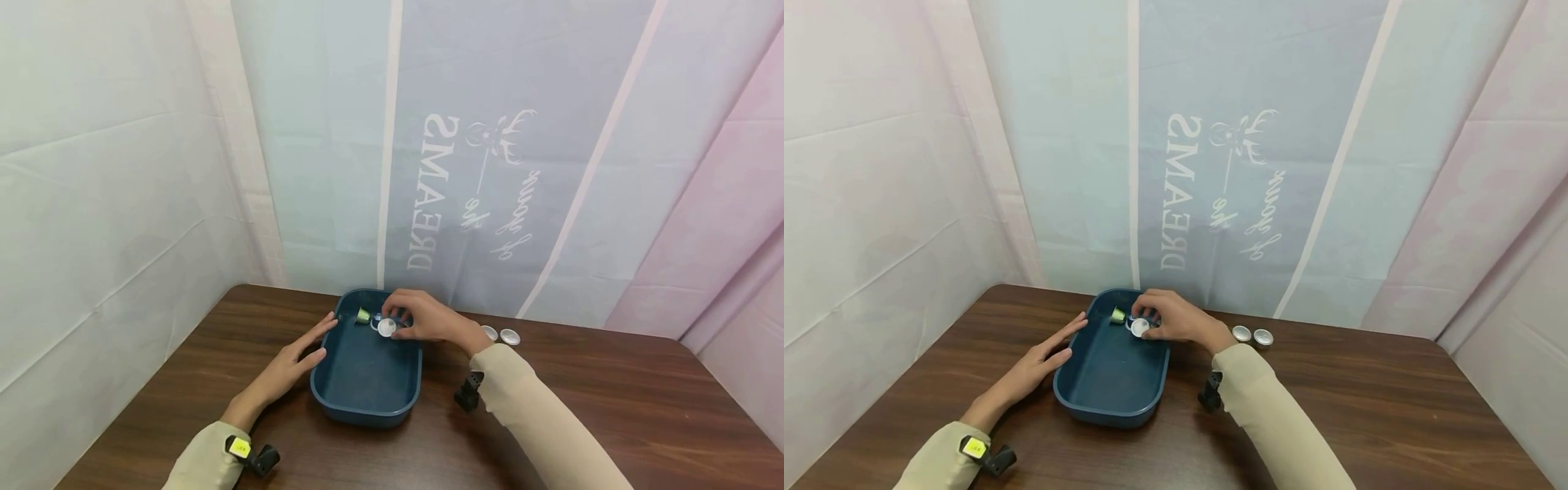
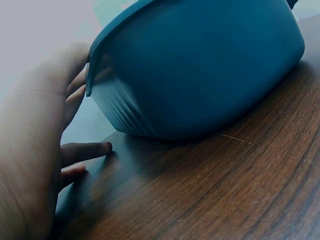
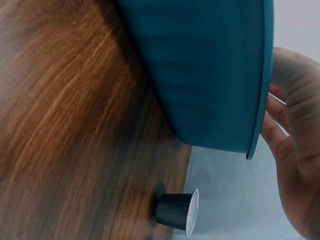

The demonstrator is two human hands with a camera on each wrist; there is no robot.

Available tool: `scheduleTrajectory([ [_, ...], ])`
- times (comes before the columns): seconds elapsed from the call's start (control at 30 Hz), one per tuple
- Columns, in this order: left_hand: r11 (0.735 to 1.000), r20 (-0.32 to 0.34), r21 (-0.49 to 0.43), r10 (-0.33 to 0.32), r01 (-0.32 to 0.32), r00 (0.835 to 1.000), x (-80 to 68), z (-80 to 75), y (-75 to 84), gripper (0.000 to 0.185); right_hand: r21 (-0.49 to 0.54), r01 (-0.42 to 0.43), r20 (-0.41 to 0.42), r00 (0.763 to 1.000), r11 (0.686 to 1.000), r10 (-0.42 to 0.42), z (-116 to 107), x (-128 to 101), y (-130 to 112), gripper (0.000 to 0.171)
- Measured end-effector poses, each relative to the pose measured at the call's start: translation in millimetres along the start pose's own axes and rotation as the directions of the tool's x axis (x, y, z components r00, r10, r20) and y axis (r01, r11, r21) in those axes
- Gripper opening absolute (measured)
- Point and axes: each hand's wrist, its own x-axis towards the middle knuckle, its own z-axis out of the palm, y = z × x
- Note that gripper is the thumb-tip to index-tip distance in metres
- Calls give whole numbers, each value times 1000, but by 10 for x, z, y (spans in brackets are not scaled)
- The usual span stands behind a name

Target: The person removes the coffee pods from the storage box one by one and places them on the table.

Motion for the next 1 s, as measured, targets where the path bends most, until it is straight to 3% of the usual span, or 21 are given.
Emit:
scheduleTrajectory([
  [0.4,1000,-15,-4,-3,3,1000,6,14,-6,52,-151,-27,167,985,988,52,33,92,12,36],
  [0.73,999,6,-46,-12,12,1000,-1,-42,348,51,-282,-67,239,961,957,138,55,204,5,36],
  [1.0,999,4,-51,-16,17,1000,-4,-46,372,52,-325,-107,269,942,940,200,108,268,-1,34],
])
